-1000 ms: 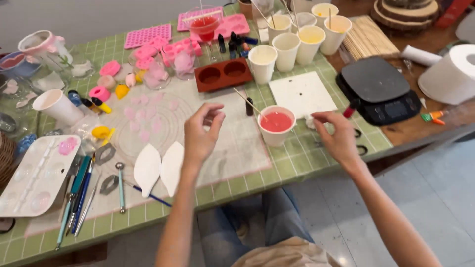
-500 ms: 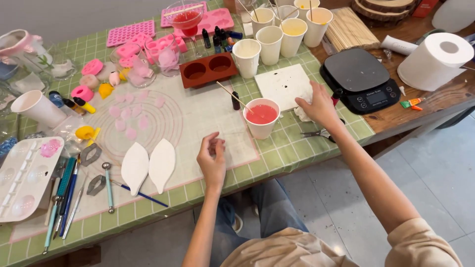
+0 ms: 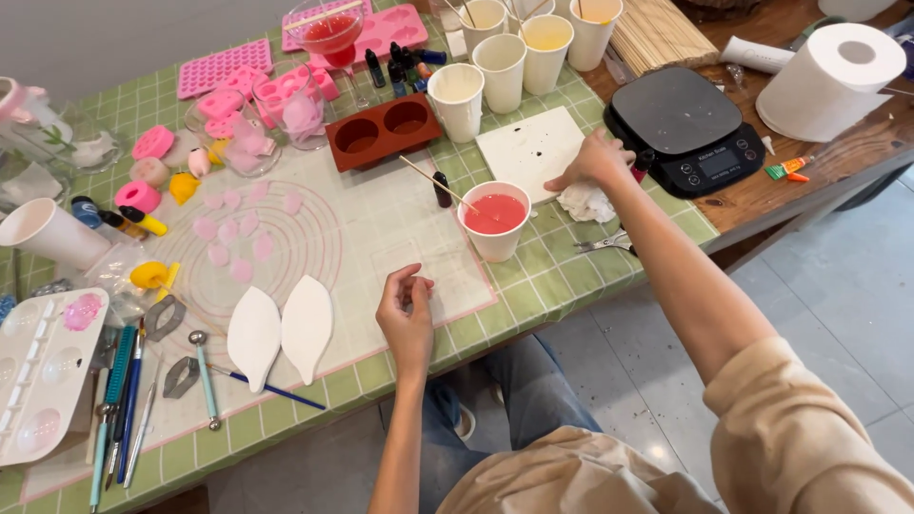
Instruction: Mix liquid wax in a cup using a wooden stick and clean a pitcher with a tissue.
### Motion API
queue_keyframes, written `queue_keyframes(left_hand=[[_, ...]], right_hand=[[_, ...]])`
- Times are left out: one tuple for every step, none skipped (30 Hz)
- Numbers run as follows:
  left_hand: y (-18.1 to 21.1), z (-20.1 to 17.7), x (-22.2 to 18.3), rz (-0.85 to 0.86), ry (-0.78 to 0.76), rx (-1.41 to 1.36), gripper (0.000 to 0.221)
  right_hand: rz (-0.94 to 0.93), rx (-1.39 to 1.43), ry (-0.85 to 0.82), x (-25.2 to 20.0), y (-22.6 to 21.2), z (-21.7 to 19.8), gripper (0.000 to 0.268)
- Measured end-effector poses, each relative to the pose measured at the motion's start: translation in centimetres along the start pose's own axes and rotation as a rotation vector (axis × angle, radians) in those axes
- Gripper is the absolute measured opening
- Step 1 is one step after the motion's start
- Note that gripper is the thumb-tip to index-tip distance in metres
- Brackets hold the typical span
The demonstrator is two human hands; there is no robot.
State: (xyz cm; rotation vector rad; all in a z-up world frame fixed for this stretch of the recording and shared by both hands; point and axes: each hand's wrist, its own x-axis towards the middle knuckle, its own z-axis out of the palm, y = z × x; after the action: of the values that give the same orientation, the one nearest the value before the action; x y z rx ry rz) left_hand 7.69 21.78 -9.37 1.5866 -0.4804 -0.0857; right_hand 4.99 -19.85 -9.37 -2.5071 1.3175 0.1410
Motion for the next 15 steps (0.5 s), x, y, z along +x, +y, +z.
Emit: queue_keyframes(left_hand=[[0.0, 0.0, 0.0, -0.001, -0.002, -0.001, 0.02], [0.0, 0.0, 0.1, -0.011, -0.004, -0.007, 0.021], [0.1, 0.0, 0.1, -0.021, -0.005, -0.012, 0.021], [0.1, 0.0, 0.1, -0.021, -0.006, -0.013, 0.021], [0.2, 0.0, 0.1, -0.021, -0.007, -0.002, 0.021], [0.2, 0.0, 0.1, -0.02, -0.009, 0.008, 0.021], [0.2, 0.0, 0.1, -0.02, -0.009, 0.007, 0.021], [0.2, 0.0, 0.1, -0.026, -0.011, 0.007, 0.021], [0.2, 0.0, 0.1, -0.034, -0.013, 0.006, 0.021], [0.1, 0.1, 0.1, -0.034, -0.012, 0.005, 0.021], [-0.1, 0.1, 0.1, -0.043, -0.016, 0.001, 0.021], [-0.2, 0.1, 0.1, -0.051, -0.02, -0.004, 0.021], [-0.2, 0.0, 0.2, -0.05, -0.02, -0.002, 0.021], [-0.3, 0.0, 0.2, -0.05, -0.023, -0.005, 0.021], [-0.4, 0.0, 0.2, -0.051, -0.025, -0.008, 0.021]], right_hand=[[0.002, 0.0, 0.0, 0.6, 0.1, 0.0, 0.146], [0.036, -0.011, -0.046, 1.1, 0.1, 0.0, 0.152], [0.068, -0.021, -0.091, 1.7, 0.1, 0.0, 0.158], [0.069, -0.021, -0.091, 2.2, 0.3, 0.0, 0.158], [0.08, -0.025, -0.127, 2.7, 0.4, 0.1, 0.156], [0.091, -0.029, -0.163, 3.2, 0.6, 0.1, 0.154], [0.091, -0.029, -0.162, 3.0, 0.5, -0.2, 0.154], [0.092, -0.036, -0.193, 2.9, 0.4, -0.5, 0.147], [0.092, -0.044, -0.225, 2.8, 0.3, -0.8, 0.14], [0.092, -0.045, -0.224, 2.9, 0.5, -0.8, 0.14], [0.093, -0.035, -0.238, 3.0, 0.6, -0.8, 0.134], [0.094, -0.026, -0.252, 3.2, 0.8, -0.8, 0.127], [0.093, -0.024, -0.252, 2.9, 0.8, -1.0, 0.127], [0.081, -0.005, -0.247, 2.7, 0.9, -1.2, 0.123], [0.07, 0.013, -0.242, 2.4, 1.0, -1.3, 0.12]])
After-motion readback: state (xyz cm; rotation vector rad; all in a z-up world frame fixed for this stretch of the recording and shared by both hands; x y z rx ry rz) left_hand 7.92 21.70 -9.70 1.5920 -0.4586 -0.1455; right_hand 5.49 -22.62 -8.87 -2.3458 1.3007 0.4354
